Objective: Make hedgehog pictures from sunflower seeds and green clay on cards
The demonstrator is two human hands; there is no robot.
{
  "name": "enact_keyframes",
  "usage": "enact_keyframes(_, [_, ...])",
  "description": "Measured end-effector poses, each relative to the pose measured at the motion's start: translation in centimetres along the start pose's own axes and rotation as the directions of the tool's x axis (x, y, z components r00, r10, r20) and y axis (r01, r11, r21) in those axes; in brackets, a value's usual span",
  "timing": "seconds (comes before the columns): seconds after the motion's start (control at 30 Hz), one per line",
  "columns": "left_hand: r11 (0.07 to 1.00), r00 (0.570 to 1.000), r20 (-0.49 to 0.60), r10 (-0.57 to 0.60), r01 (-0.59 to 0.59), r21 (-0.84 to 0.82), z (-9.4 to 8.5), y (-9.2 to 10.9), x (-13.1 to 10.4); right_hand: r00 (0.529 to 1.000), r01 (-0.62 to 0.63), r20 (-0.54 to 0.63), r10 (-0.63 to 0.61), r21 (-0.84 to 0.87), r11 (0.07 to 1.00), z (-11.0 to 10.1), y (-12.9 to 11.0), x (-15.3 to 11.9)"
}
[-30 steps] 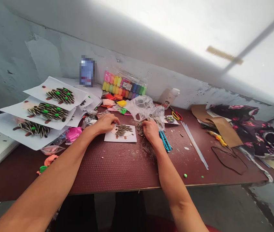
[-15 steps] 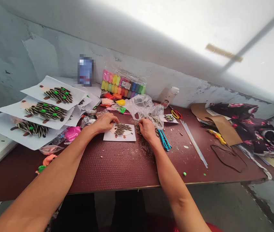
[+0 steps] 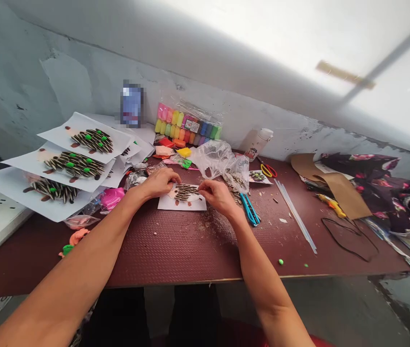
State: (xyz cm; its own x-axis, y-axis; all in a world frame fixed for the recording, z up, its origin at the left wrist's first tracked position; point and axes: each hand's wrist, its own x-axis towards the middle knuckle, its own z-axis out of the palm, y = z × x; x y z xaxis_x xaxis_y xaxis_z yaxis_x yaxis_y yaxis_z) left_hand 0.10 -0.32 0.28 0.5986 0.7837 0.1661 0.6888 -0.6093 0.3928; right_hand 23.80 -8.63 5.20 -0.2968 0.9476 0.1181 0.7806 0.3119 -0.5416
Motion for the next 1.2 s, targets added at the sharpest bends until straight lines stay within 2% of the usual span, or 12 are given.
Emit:
enact_keyframes(0.2, [1.000, 1.000, 0.001, -0.009, 0.009, 0.000, -0.1, 0.1, 0.0, 0.998, -0.046, 0.035, 0.055, -0.211, 0.976, 0.3, -1.4, -0.1])
enact_keyframes(0.33, [1.000, 1.000, -0.003, -0.009, 0.009, -0.003, -0.1, 0.2, 0.0, 0.997, -0.019, 0.063, 0.040, -0.297, 0.955, 0.6, -1.7, -0.1])
enact_keyframes(0.47, [1.000, 1.000, -0.006, -0.008, 0.008, 0.001, 0.0, 0.1, 0.0, 0.998, 0.006, 0.062, 0.014, -0.318, 0.948, 0.9, -1.8, -0.2])
enact_keyframes(1.2, [1.000, 1.000, -0.015, -0.010, 0.010, 0.013, -0.1, 0.4, 0.0, 0.996, -0.009, 0.073, 0.042, -0.402, 0.915, 1.2, -1.9, -0.2])
